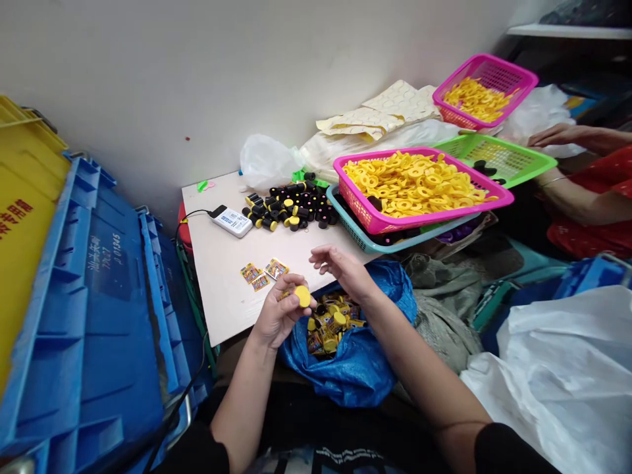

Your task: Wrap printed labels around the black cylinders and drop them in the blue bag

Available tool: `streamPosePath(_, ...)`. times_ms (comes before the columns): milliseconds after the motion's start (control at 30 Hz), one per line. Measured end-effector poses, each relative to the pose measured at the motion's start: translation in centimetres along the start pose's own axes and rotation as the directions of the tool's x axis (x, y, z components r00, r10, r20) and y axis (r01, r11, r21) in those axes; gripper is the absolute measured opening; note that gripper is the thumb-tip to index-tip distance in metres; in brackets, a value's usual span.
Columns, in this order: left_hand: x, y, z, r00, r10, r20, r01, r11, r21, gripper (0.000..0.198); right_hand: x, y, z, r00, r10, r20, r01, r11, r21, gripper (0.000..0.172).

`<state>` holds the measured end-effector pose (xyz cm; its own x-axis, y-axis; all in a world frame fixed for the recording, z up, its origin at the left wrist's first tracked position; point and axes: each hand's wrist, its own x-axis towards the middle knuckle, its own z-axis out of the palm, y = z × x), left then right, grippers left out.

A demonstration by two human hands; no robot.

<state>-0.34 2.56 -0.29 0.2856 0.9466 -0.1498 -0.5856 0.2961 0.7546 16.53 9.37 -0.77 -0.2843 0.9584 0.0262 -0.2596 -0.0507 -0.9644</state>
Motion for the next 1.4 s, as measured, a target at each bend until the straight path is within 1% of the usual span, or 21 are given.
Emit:
streamPosePath(67,-0.2,-0.7,0.4,0.998,-0.031,0.057,0.020,0.983,0.183,0.035,1.7,-0.1,-0.8,0.998,-0.038,-0.042,0.029,0.981,-0.191,0.037)
streamPosePath(133,-0.4,-1.3,0.8,0.990,-0.023,0.137,-0.046,0.877,0.479,0.042,3.8,0.0,-0.9,0.995,-0.088,-0.038,0.063,0.903,-0.425,0.030)
streamPosePath(200,-0.2,-1.6,0.5,0.978,0.059,0.201,-0.187,0.673,0.716,0.052,6.0,0.3,-0.4,0.989,-0.150,0.011,0.121,0.745,-0.656,0.022)
streamPosePath(233,0.1,-1.5,0.0,0.970,0.132,0.204,-0.242,0.565,0.789,0.051,7.1,0.6,0.0,0.983,-0.177,0.049,0.153,0.644,-0.750,0.020)
streamPosePath(300,0.8,-0.8,-2.2,0.940,0.318,0.125,-0.244,0.370,0.896,0.030,9.1,1.2,0.8,0.970,-0.215,0.111,0.198,0.440,-0.876,0.018)
streamPosePath(333,1.2,-0.2,-3.8,0.908,0.417,0.047,-0.177,0.279,0.944,0.020,10.2,1.5,1.1,0.965,-0.238,0.111,0.193,0.354,-0.915,0.019)
streamPosePath(367,1.6,0.5,-5.4,0.863,0.504,-0.035,-0.065,0.181,0.981,0.019,11.2,1.8,1.2,0.960,-0.268,0.082,0.160,0.284,-0.945,0.022)
streamPosePath(400,2.0,1.3,-7.1,0.817,0.565,-0.118,0.079,0.093,0.993,0.021,12.2,2.0,1.2,0.954,-0.299,0.030,0.104,0.235,-0.967,0.026)
streamPosePath(467,2.7,2.7,-10.1,0.745,0.617,-0.254,0.333,-0.014,0.943,0.031,14.2,2.4,0.8,0.946,-0.318,-0.066,-0.011,0.172,-0.985,0.040)
streamPosePath(500,3.0,3.2,-11.2,0.740,0.611,-0.282,0.395,-0.054,0.917,0.035,15.1,2.5,0.4,0.953,-0.293,-0.079,-0.039,0.142,-0.989,0.046)
streamPosePath(567,3.6,3.9,-12.6,0.756,0.582,-0.301,0.426,-0.087,0.901,0.034,16.6,2.7,-0.3,0.977,-0.209,-0.040,-0.024,0.079,-0.997,0.047)
streamPosePath(667,4.1,3.9,-13.2,0.770,0.567,-0.292,0.379,-0.040,0.924,0.013,17.6,2.5,-0.9,0.984,-0.176,0.040,0.050,0.053,-0.997,0.036)
streamPosePath(733,4.3,3.6,-13.2,0.762,0.574,-0.301,0.339,0.044,0.940,0.008,17.1,2.2,-0.9,0.965,-0.257,0.043,0.081,0.139,-0.987,0.040)
streamPosePath(800,4.3,3.4,-13.3,0.737,0.581,-0.346,0.278,0.206,0.938,0.006,15.8,2.0,-0.6,0.939,-0.345,-0.016,0.104,0.328,-0.939,0.047)
streamPosePath(867,4.2,3.4,-13.2,0.704,0.581,-0.409,0.181,0.410,0.894,0.012,13.8,2.0,-0.1,0.935,-0.337,-0.115,0.114,0.588,-0.801,0.047)
streamPosePath(933,4.0,3.6,-12.9,0.688,0.573,-0.446,0.077,0.553,0.830,0.022,11.2,2.3,0.4,0.962,-0.218,-0.166,0.083,0.810,-0.580,0.047)
streamPosePath(1000,3.6,4.0,-12.1,0.694,0.551,-0.462,0.021,0.627,0.779,0.026,8.4,2.5,1.0,0.986,-0.079,-0.147,0.020,0.931,-0.364,0.049)
streamPosePath(1100,2.7,4.3,-9.7,0.740,0.482,-0.468,-0.027,0.718,0.696,0.026,4.6,2.2,1.9,0.994,0.056,-0.094,-0.068,0.989,-0.131,0.049)
streamPosePath(1233,1.1,4.2,-5.3,0.800,0.461,-0.384,-0.152,0.774,0.614,0.026,1.2,0.2,3.0,0.991,0.128,-0.029,-0.124,0.987,0.104,0.044)
streamPosePath(1333,0.3,3.9,-2.7,0.820,0.469,-0.328,-0.198,0.771,0.606,0.024,-0.3,-1.4,3.4,0.992,0.127,0.003,-0.126,0.977,0.170,0.042)
streamPosePath(1400,0.0,3.6,-1.6,0.821,0.472,-0.321,-0.204,0.768,0.607,0.024,-0.9,-1.8,3.2,0.994,0.111,0.015,-0.112,0.979,0.168,0.041)
